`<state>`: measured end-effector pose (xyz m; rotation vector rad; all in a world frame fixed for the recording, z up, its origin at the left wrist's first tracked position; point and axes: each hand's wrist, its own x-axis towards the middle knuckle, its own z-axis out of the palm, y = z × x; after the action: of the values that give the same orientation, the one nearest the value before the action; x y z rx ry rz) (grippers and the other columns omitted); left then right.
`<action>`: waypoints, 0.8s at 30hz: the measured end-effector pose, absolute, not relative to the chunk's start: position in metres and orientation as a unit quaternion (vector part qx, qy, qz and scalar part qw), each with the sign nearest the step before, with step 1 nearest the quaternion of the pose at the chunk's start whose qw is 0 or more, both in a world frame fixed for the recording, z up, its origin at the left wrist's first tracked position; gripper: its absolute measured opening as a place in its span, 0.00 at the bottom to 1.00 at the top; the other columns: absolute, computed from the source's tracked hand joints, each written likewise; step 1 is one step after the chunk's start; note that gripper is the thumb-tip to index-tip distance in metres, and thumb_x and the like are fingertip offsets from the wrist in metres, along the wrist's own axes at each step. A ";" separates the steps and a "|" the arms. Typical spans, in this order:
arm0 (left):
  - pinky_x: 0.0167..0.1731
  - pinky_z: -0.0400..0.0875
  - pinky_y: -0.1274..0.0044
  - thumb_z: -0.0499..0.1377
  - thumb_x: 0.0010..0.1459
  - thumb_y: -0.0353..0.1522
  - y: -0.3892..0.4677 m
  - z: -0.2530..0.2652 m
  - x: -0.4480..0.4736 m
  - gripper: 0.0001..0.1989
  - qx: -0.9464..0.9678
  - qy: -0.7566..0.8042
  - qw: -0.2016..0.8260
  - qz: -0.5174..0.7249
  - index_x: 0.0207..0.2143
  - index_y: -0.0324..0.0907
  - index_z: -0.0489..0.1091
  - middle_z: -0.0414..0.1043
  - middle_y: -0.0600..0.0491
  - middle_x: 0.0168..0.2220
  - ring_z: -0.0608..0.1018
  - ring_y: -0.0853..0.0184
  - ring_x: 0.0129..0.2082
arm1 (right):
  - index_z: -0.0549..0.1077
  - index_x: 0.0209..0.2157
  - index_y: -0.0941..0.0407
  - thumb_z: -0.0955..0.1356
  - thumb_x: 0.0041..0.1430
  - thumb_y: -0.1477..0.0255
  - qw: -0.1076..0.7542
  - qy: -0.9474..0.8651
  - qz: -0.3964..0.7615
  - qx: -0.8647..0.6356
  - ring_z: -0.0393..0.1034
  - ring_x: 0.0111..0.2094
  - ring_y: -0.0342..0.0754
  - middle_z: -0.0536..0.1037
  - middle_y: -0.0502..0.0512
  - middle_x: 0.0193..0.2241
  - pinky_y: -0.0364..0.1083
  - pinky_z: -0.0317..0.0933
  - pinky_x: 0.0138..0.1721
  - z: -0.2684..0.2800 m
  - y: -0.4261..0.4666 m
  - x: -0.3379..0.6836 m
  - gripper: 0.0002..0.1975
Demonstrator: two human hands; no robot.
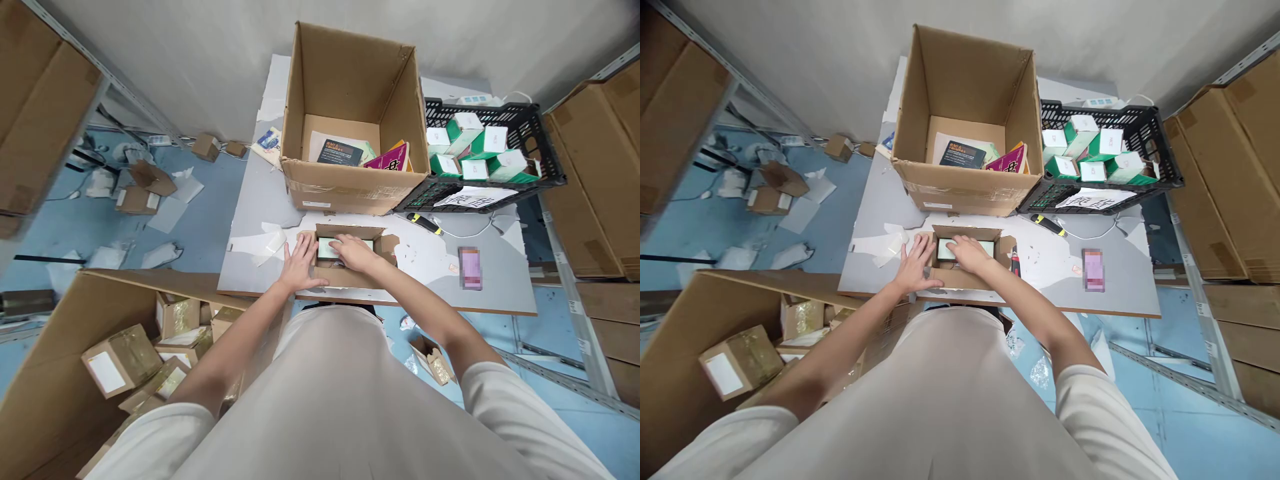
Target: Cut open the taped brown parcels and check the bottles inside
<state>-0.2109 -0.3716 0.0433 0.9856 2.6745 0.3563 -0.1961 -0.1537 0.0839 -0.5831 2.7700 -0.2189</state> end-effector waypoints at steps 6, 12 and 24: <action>0.58 0.31 0.45 0.54 0.44 0.60 -0.369 0.055 -0.211 0.58 0.316 0.938 0.131 0.052 0.66 0.31 0.40 0.35 0.34 0.67 0.37 0.42 0.67 | 0.64 0.55 0.58 0.71 0.51 0.76 0.209 0.937 -0.029 -0.278 0.58 0.55 0.57 0.60 0.65 0.60 0.52 0.57 0.51 0.042 -0.183 -0.231 0.29; 0.59 0.35 0.47 0.56 0.41 0.59 -0.365 0.045 -0.212 0.62 0.272 0.953 0.134 0.029 0.66 0.28 0.37 0.33 0.33 0.67 0.38 0.43 0.67 | 0.65 0.52 0.59 0.70 0.52 0.72 0.189 0.949 -0.028 -0.252 0.59 0.51 0.58 0.64 0.69 0.55 0.51 0.59 0.46 0.024 -0.191 -0.226 0.25; 0.59 0.30 0.47 0.58 0.39 0.59 -0.355 0.054 -0.206 0.63 0.294 0.948 0.118 0.041 0.66 0.31 0.37 0.32 0.35 0.68 0.34 0.44 0.67 | 0.65 0.49 0.57 0.70 0.48 0.70 0.092 0.941 -0.213 -0.248 0.64 0.46 0.53 0.62 0.63 0.50 0.48 0.59 0.47 0.088 -0.138 -0.206 0.25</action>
<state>-0.2058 -0.3553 0.0538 0.8606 2.7717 0.1192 -0.2064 -0.1378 0.0879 -0.7352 2.7942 -0.6340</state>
